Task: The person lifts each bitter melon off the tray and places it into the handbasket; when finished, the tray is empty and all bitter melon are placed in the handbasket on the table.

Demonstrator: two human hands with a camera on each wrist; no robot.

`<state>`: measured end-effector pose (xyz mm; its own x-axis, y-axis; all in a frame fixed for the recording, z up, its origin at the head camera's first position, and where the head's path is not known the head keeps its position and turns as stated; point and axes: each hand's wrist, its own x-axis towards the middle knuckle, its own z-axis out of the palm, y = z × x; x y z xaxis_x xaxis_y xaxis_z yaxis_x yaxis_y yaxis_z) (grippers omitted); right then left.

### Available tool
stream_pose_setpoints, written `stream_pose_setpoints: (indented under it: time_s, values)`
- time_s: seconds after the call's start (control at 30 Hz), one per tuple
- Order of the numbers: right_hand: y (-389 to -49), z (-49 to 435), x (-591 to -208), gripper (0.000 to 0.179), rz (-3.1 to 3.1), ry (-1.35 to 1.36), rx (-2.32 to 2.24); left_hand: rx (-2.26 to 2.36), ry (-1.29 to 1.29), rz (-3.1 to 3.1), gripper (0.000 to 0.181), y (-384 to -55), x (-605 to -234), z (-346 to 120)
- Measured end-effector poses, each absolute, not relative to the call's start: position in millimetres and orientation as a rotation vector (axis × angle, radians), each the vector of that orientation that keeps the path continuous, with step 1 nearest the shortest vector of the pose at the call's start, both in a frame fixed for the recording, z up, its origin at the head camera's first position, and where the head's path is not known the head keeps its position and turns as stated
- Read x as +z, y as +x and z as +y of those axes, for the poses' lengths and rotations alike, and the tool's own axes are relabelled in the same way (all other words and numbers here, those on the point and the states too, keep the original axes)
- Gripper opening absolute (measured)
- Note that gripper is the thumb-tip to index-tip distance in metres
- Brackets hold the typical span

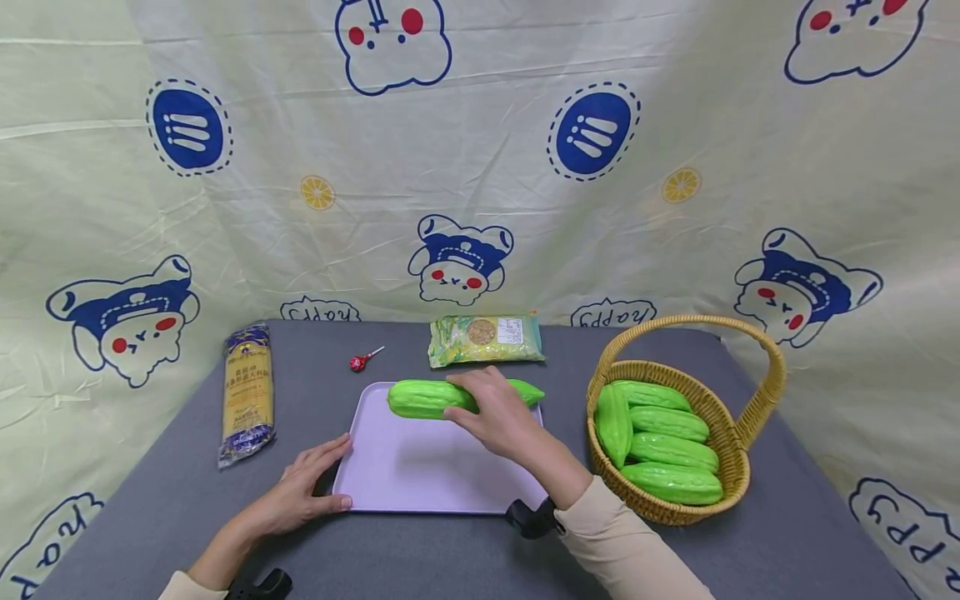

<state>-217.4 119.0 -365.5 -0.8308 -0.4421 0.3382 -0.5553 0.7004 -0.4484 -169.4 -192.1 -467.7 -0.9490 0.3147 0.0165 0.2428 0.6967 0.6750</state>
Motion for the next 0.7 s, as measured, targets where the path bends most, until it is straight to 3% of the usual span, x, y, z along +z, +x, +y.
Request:
stream_pose_setpoints:
  time_s: [0.7]
  values:
    - [-199,187,-357,0.044,-2.540,0.771,0.750,1.110,0.453,2.782,0.082,-170,-468,-192]
